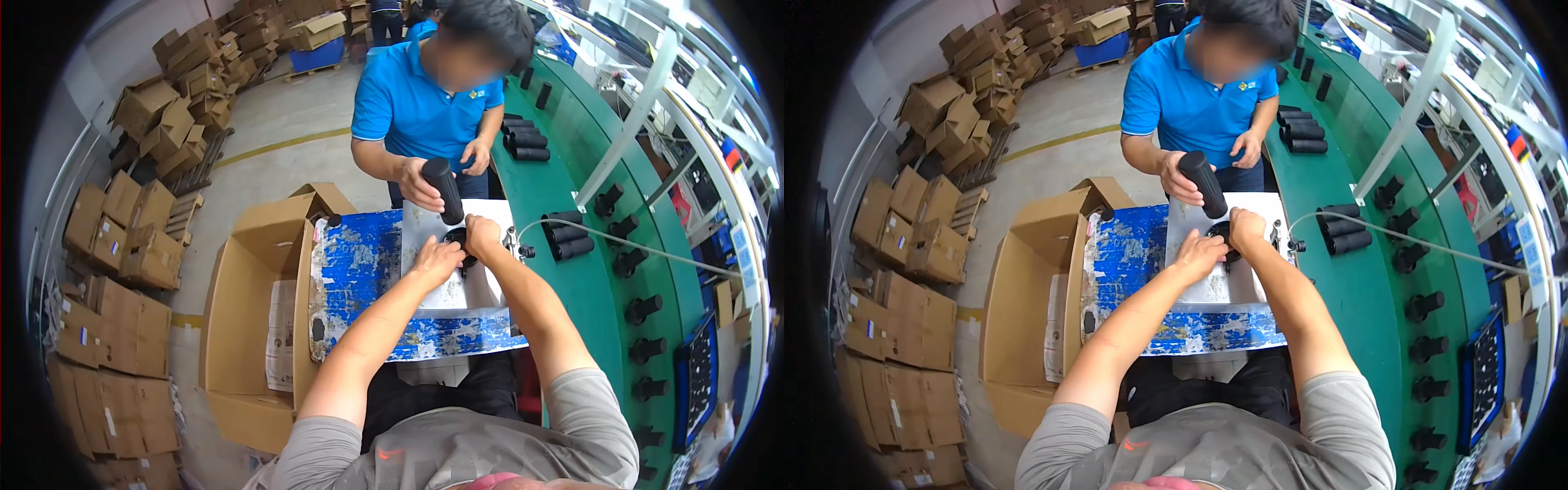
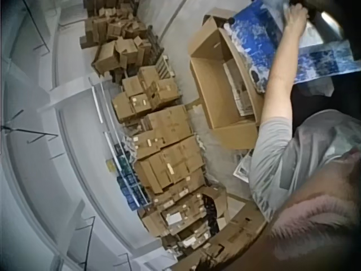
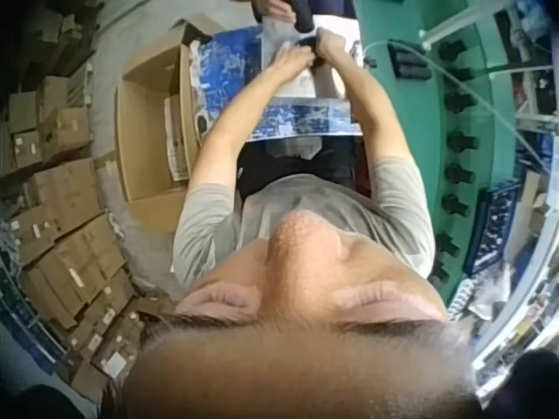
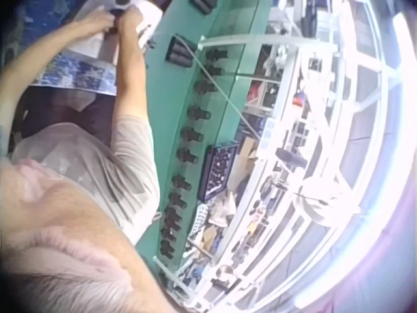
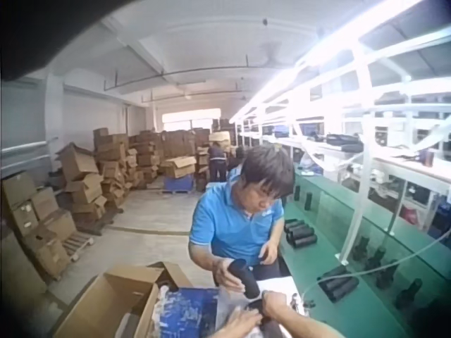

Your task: Assembling electronic base components on a fixture and packing finished units into a large cardboard box on the floor.

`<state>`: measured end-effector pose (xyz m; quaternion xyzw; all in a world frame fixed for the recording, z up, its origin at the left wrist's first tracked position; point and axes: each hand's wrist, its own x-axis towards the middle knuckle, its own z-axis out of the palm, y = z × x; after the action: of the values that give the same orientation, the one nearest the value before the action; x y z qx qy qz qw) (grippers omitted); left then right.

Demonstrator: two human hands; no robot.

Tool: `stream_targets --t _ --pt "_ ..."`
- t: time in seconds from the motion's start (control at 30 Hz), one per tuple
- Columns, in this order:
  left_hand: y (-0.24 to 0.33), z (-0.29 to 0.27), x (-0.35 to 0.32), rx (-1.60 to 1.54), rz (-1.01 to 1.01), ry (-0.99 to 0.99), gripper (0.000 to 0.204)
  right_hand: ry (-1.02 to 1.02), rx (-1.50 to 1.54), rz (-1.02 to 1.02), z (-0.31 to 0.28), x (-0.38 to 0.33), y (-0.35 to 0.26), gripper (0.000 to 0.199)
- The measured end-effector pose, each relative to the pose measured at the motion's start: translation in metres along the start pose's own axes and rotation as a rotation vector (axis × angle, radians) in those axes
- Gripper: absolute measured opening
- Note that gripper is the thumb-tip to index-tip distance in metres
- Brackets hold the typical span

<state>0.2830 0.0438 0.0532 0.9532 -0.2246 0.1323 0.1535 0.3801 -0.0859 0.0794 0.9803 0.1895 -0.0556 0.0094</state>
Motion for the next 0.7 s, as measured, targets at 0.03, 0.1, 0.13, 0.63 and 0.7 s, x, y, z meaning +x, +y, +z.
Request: stream_targets --t 0.03,0.1,0.13,0.63,0.7 --pt "-0.002 0.002 -0.003 -0.013 -0.022 -0.023 0.004 0.039 0.044 0.020 0.005 0.002 -0.003 0.036" --pt "-0.011 0.003 -0.019 -0.038 -0.069 -0.022 0.006 0.091 0.141 -0.002 0.004 -0.006 -0.022 0.032" --pt "-0.008 0.005 -0.015 -0.056 -0.056 0.009 0.008 0.129 0.183 0.005 0.009 -0.006 -0.014 0.032" --pt "-0.189 -0.063 -0.362 -0.372 -1.207 0.780 0.012 -0.035 0.774 -0.727 0.106 -0.156 -0.221 0.011" --pt "-0.249 -0.010 -0.399 -0.488 -1.272 0.689 0.015 -0.002 0.677 -0.819 0.145 -0.138 -0.248 0.015"
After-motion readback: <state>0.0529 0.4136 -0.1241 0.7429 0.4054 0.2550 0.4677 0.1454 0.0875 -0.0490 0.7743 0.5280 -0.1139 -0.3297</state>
